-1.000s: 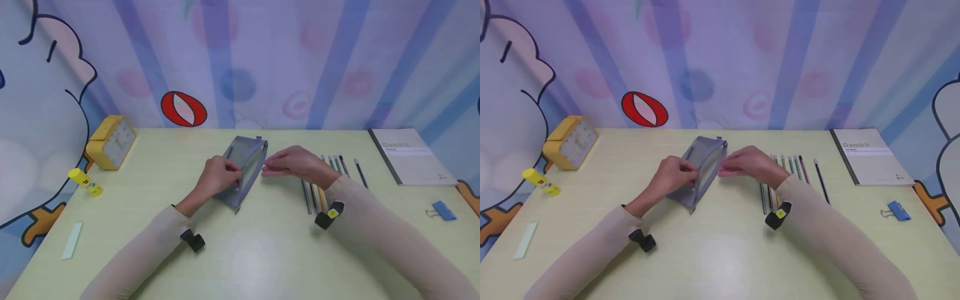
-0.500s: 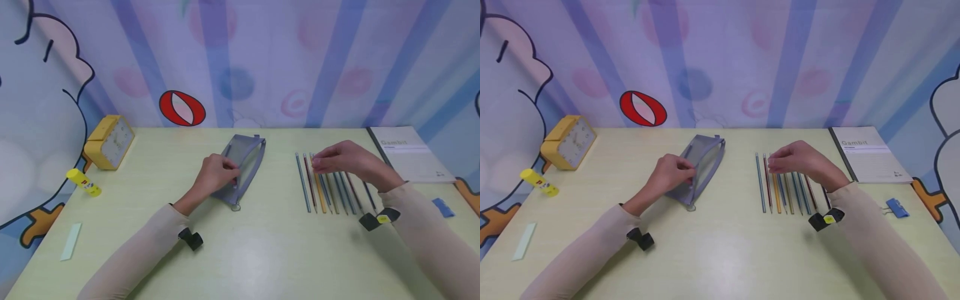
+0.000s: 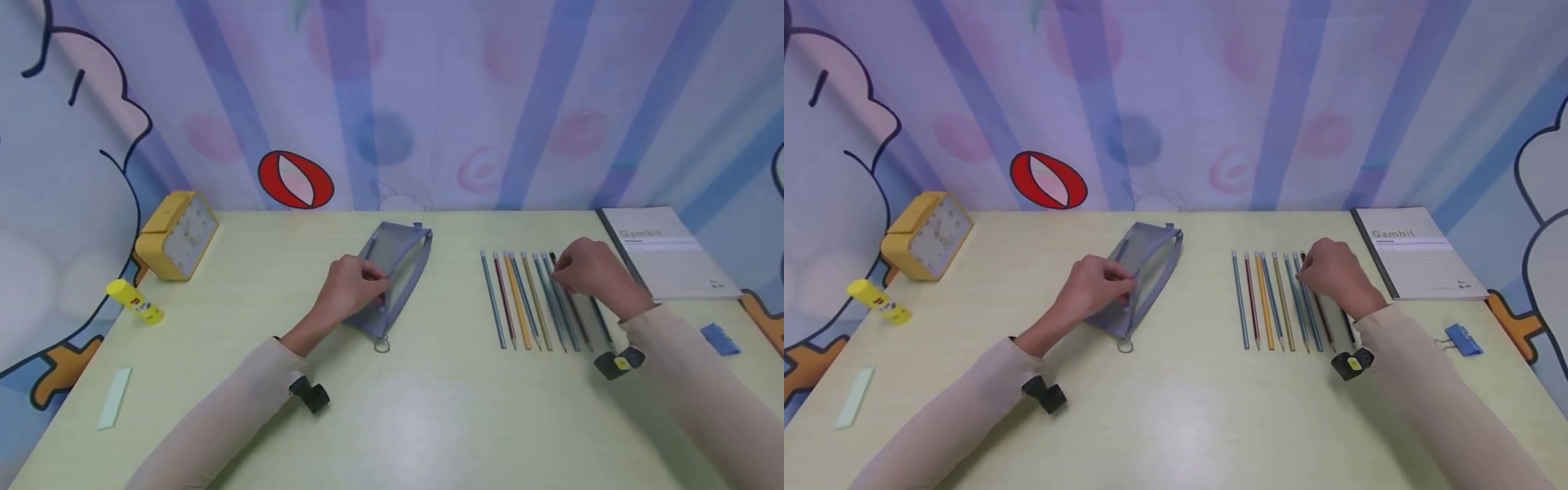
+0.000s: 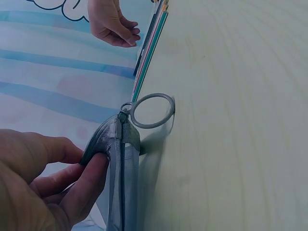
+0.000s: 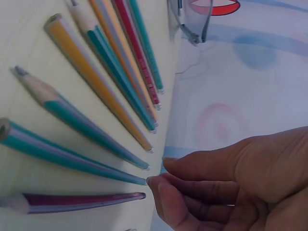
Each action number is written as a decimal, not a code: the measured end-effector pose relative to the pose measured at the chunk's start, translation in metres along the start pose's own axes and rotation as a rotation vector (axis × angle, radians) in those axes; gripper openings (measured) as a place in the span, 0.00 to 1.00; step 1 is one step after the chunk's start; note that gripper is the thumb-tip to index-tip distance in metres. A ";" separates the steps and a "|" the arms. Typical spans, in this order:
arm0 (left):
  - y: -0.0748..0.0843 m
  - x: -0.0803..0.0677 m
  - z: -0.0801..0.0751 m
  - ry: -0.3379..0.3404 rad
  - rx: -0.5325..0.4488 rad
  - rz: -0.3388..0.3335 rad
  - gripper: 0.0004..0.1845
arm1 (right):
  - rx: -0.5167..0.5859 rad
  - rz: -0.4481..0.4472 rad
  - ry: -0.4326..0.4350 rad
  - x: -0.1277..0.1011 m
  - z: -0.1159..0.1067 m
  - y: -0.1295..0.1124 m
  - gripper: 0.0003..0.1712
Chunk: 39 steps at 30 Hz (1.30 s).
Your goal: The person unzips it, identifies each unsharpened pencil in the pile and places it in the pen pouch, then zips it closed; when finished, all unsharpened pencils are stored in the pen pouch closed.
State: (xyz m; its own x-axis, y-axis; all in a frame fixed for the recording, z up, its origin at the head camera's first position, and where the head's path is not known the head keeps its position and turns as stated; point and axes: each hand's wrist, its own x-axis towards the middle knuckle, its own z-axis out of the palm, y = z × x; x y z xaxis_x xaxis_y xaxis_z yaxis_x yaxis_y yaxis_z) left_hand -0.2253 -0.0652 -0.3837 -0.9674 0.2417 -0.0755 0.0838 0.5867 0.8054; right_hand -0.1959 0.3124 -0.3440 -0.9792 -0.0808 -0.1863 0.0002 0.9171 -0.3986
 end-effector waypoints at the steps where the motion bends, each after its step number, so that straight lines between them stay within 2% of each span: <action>1: 0.000 0.000 0.000 -0.001 0.002 -0.003 0.07 | 0.001 -0.001 0.004 0.001 0.001 0.001 0.20; 8: 0.000 0.000 -0.001 -0.008 0.001 -0.010 0.08 | -0.018 0.014 0.040 0.006 0.007 0.006 0.27; 12: -0.001 0.000 -0.001 -0.012 0.001 -0.016 0.08 | -0.024 0.019 0.044 0.008 0.009 0.008 0.28; 27: -0.001 -0.002 -0.002 -0.015 -0.003 -0.013 0.07 | -0.060 0.060 0.094 0.015 0.015 0.005 0.23; 39: 0.000 -0.003 -0.002 -0.015 -0.002 -0.024 0.08 | -0.118 0.098 0.083 0.019 0.021 0.002 0.16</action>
State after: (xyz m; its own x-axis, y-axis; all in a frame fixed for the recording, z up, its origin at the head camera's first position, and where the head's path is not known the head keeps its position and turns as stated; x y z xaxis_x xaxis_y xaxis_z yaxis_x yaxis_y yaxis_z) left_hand -0.2229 -0.0675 -0.3827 -0.9654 0.2393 -0.1038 0.0600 0.5909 0.8045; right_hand -0.2102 0.3041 -0.3670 -0.9891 0.0398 -0.1421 0.0777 0.9589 -0.2727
